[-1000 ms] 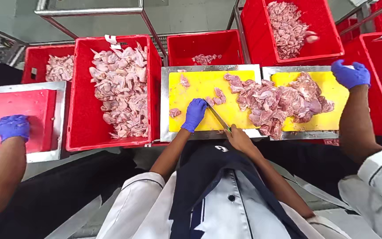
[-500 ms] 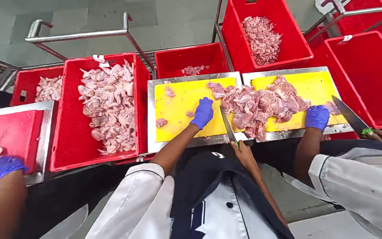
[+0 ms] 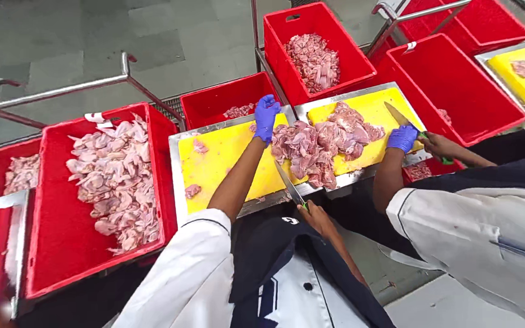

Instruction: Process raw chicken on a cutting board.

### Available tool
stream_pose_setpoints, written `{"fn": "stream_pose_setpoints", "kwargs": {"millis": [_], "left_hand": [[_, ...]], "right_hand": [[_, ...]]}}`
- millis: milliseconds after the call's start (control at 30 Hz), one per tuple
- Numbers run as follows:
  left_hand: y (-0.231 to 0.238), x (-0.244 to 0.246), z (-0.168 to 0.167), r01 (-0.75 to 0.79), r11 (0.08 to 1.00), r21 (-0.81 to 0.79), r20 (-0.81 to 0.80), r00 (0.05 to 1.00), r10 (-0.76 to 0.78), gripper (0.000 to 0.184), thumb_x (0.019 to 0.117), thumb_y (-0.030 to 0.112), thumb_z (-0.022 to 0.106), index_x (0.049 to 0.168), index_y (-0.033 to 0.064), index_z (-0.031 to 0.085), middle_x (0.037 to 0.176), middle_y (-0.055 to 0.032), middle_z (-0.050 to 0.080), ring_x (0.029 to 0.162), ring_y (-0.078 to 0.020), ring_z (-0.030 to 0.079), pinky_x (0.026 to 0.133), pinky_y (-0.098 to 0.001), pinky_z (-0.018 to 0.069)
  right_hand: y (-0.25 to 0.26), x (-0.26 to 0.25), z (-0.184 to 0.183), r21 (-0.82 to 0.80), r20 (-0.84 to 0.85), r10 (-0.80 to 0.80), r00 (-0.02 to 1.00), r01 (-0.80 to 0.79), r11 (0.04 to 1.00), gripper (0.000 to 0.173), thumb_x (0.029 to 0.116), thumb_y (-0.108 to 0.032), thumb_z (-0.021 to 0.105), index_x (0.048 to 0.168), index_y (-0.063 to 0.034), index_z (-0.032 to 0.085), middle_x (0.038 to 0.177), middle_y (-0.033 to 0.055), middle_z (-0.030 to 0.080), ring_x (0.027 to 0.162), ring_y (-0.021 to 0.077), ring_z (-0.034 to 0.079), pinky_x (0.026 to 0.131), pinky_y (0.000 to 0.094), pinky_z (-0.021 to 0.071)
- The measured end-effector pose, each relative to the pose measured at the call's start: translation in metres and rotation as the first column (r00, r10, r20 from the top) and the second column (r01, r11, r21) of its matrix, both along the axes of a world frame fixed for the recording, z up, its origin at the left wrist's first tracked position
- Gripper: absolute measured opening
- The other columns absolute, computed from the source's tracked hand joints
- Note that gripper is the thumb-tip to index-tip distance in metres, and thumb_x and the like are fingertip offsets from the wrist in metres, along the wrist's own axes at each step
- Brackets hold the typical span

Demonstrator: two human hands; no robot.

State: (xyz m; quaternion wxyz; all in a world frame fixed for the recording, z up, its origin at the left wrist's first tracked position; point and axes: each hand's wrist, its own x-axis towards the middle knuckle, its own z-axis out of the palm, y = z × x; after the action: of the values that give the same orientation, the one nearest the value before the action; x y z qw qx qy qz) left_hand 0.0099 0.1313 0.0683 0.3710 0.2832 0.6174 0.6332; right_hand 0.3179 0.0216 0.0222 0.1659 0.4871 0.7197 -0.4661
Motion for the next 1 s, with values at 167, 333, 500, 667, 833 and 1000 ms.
{"fn": "stream_pose_setpoints", "kwargs": {"millis": [167, 333, 500, 667, 833, 1000], "left_hand": [[-0.096, -0.023, -0.039, -0.005, 0.897, -0.441, -0.568, 0.775, -0.275, 0.032, 0.0991, 0.022, 0.065, 0.126, 0.0056, 0.069, 0.129, -0.0142, 0.068, 0.122, -0.0273, 0.064, 0.107, -0.0478, 0.0512], [-0.232, -0.021, -0.085, -0.157, 0.813, -0.561, -0.669, 0.664, -0.334, 0.026, 0.0973, 0.020, 0.064, 0.118, 0.0087, 0.074, 0.128, -0.0164, 0.067, 0.125, -0.0354, 0.060, 0.107, -0.0535, 0.0482], [-0.288, -0.019, -0.074, -0.207, 0.875, -0.438, -0.675, 0.718, -0.169, 0.021, 0.0993, 0.006, 0.057, 0.109, 0.0027, 0.075, 0.119, -0.0177, 0.070, 0.115, -0.0308, 0.066, 0.104, -0.0457, 0.0525], [-0.292, -0.050, -0.057, -0.467, 0.645, -0.605, -0.684, 0.719, -0.120, 0.027, 0.0925, 0.011, 0.068, 0.119, 0.0071, 0.073, 0.132, -0.0181, 0.066, 0.130, -0.0403, 0.056, 0.108, -0.0621, 0.0435], [-0.170, -0.055, -0.045, -0.317, 0.843, -0.435, -0.684, 0.725, -0.080, 0.034, 0.0988, 0.024, 0.066, 0.130, 0.0106, 0.068, 0.135, -0.0132, 0.065, 0.131, -0.0332, 0.058, 0.111, -0.0555, 0.0447], [-0.031, -0.068, -0.052, -0.122, 0.735, -0.667, -0.604, 0.666, -0.437, 0.044, 0.0948, 0.037, 0.068, 0.123, 0.0031, 0.071, 0.135, -0.0241, 0.062, 0.132, -0.0420, 0.054, 0.106, -0.0616, 0.0464]], "right_hand": [[0.009, 0.002, -0.005, 0.000, 0.018, 0.040, 0.999, -0.040, 0.999, 0.053, 0.1079, -0.048, 0.048, 0.121, 0.0010, 0.061, 0.097, 0.0223, 0.068, 0.094, 0.0369, 0.069, 0.086, 0.0559, 0.0533], [0.015, -0.009, -0.006, 0.081, 0.033, 0.114, 0.993, -0.117, 0.990, 0.052, 0.1085, -0.044, 0.049, 0.120, 0.0055, 0.061, 0.096, 0.0256, 0.068, 0.093, 0.0406, 0.069, 0.086, 0.0582, 0.0526], [0.026, -0.030, -0.006, 0.172, 0.039, 0.207, 0.977, -0.211, 0.962, 0.053, 0.1087, -0.041, 0.049, 0.118, 0.0089, 0.061, 0.095, 0.0291, 0.067, 0.092, 0.0448, 0.068, 0.086, 0.0630, 0.0513], [0.032, -0.032, -0.009, 0.174, 0.036, 0.209, 0.977, -0.212, 0.962, 0.052, 0.1086, -0.044, 0.048, 0.111, 0.0057, 0.062, 0.088, 0.0242, 0.065, 0.085, 0.0406, 0.066, 0.080, 0.0605, 0.0511], [0.026, -0.035, -0.006, 0.184, 0.076, 0.188, 0.979, -0.199, 0.962, 0.053, 0.1081, -0.046, 0.048, 0.116, 0.0052, 0.061, 0.093, 0.0249, 0.067, 0.091, 0.0411, 0.068, 0.083, 0.0604, 0.0525], [0.013, -0.024, 0.009, 0.158, 0.168, 0.168, 0.971, -0.194, 0.968, 0.056, 0.1072, -0.049, 0.049, 0.121, 0.0037, 0.061, 0.098, 0.0263, 0.070, 0.096, 0.0430, 0.070, 0.085, 0.0620, 0.0535]]}}
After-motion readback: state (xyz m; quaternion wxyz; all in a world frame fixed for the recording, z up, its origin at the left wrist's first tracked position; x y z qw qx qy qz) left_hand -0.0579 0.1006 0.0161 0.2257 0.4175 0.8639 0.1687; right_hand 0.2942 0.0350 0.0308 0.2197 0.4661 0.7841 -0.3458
